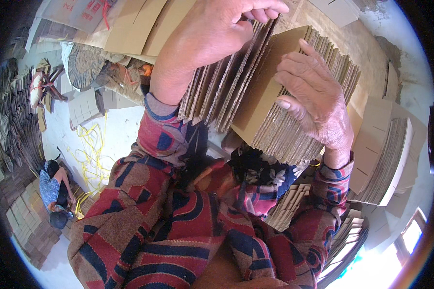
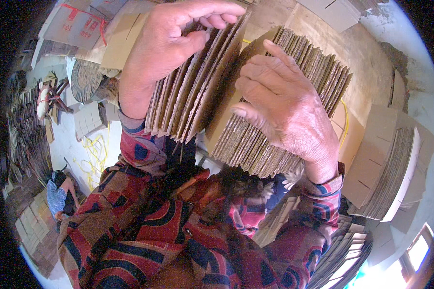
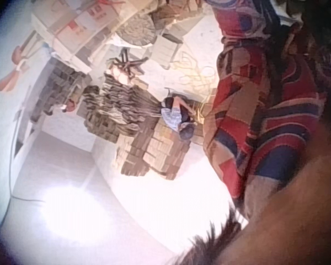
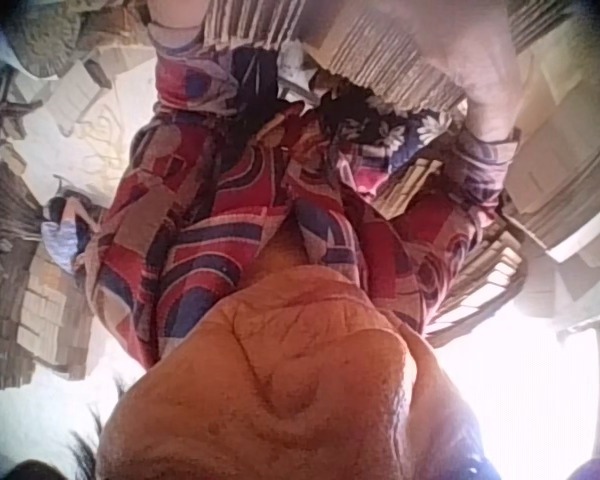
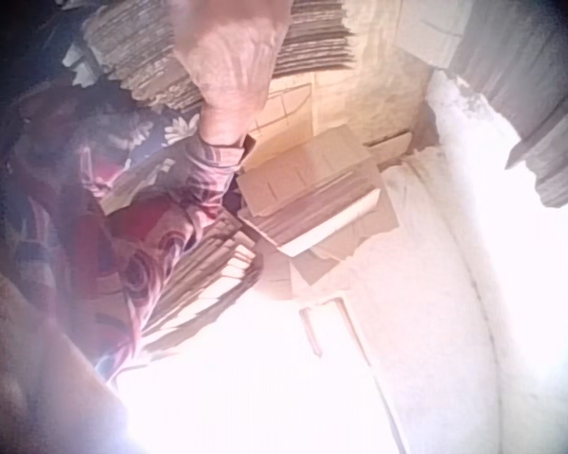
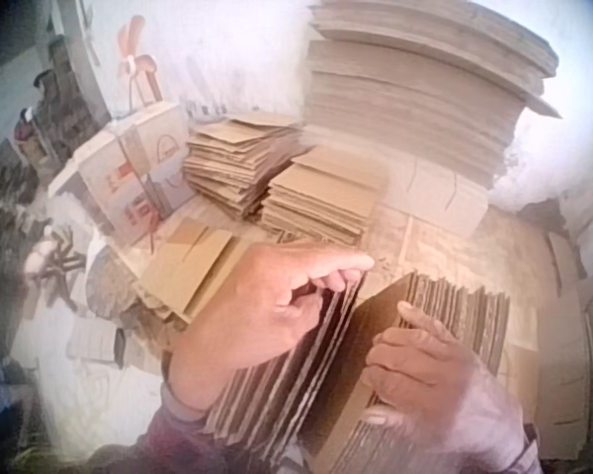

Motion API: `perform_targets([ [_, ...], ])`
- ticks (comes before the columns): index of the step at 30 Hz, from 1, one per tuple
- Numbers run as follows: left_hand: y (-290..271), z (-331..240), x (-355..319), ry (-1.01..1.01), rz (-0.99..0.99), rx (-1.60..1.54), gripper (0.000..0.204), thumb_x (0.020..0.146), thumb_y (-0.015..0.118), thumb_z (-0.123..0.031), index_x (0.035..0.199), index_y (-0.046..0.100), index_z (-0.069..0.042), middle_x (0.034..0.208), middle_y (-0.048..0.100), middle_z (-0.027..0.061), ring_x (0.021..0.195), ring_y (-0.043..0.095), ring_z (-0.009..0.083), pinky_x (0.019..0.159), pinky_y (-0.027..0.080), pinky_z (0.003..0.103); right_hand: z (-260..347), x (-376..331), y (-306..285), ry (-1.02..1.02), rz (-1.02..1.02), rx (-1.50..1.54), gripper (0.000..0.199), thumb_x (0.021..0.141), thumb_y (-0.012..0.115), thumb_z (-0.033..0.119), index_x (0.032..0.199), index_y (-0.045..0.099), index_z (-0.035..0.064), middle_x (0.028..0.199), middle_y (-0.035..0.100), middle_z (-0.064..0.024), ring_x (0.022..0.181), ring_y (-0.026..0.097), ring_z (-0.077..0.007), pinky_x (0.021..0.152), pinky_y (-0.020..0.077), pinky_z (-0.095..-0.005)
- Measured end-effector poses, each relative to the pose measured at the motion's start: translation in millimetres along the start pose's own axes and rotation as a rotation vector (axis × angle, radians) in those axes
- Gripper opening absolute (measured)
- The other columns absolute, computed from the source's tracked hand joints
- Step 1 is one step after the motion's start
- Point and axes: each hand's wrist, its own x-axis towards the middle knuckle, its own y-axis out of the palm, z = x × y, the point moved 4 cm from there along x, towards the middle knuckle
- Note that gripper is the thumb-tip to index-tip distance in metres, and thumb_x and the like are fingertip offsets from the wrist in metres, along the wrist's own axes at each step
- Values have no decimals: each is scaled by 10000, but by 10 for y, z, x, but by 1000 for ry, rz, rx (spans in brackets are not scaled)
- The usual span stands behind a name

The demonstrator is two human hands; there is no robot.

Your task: The person ties a stack of cardboard pieces with a yellow string, then picks up another stack, aligns the edges, and prepares to tie it. The task involves handling cardboard and string to create bundles.

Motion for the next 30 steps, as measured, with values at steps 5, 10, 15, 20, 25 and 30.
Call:
perform_targets([
  [5, -19, 4, -7, 2, 7, 19, 492, 664, 459, 211, 1096, 623, 41, 885, 667, 138, 776, 611, 176, 709, 504, 259, -10, 45, 21, 44, 17, 18, 548, 855, 536, 459, 1209, 588, 44, 970, 599, -132, 964, 570, -332, 1007, 386, -502],
  [10, -25, -8, -6, -16, 23, -14, 502, 666, 465, 213, 1110, 618, 37, 898, 666, 141, 784, 615, 184, 710, 506, 265, 53, 175, 3, 21, 138, -73, 600, 871, 471, 525, 1276, 572, 94, 908, 557, -108, 871, 532, -303, 854, 412, -453],
  [15, -15, 8, -5, 50, -17, -52, 499, 682, 487, 210, 1132, 610, 32, 914, 671, 147, 796, 625, 190, 710, 511, 267, 50, 152, -33, -3, 21, 6, 578, 849, 510, 525, 1096, 649, 21, 946, 566, -115, 938, 542, -319, 886, 420, -458],
  [20, -27, -6, -11, -40, 1, -26, 501, 707, 480, 201, 1163, 596, 32, 911, 669, 141, 789, 618, 182, 704, 503, 263, 31, 131, -20, -73, -66, 45, 477, 818, 608, 421, 952, 631, -36, 998, 602, -157, 1025, 573, -356, 1038, 371, -528],
  [25, -58, 8, -4, 64, -49, -104, 565, 702, 433, 199, 1222, 563, 21, 943, 660, 136, 808, 596, 173, 735, 487, 269, 25, 142, 33, -28, -14, 116, 520, 836, 572, 425, 1115, 596, -13, 965, 603, -159, 931, 593, -344, 998, 412, -536],
  [30, -108, -125, -21, -55, -7, 11, 655, 661, 359, 215, 1257, 538, 12, 988, 649, 138, 841, 593, 193, 774, 485, 281, 20, 160, 69, -28, 4, 68, 607, 834, 539, 461, 1273, 534, 41, 955, 592, -146, 909, 580, -342, 1000, 409, -519],
])
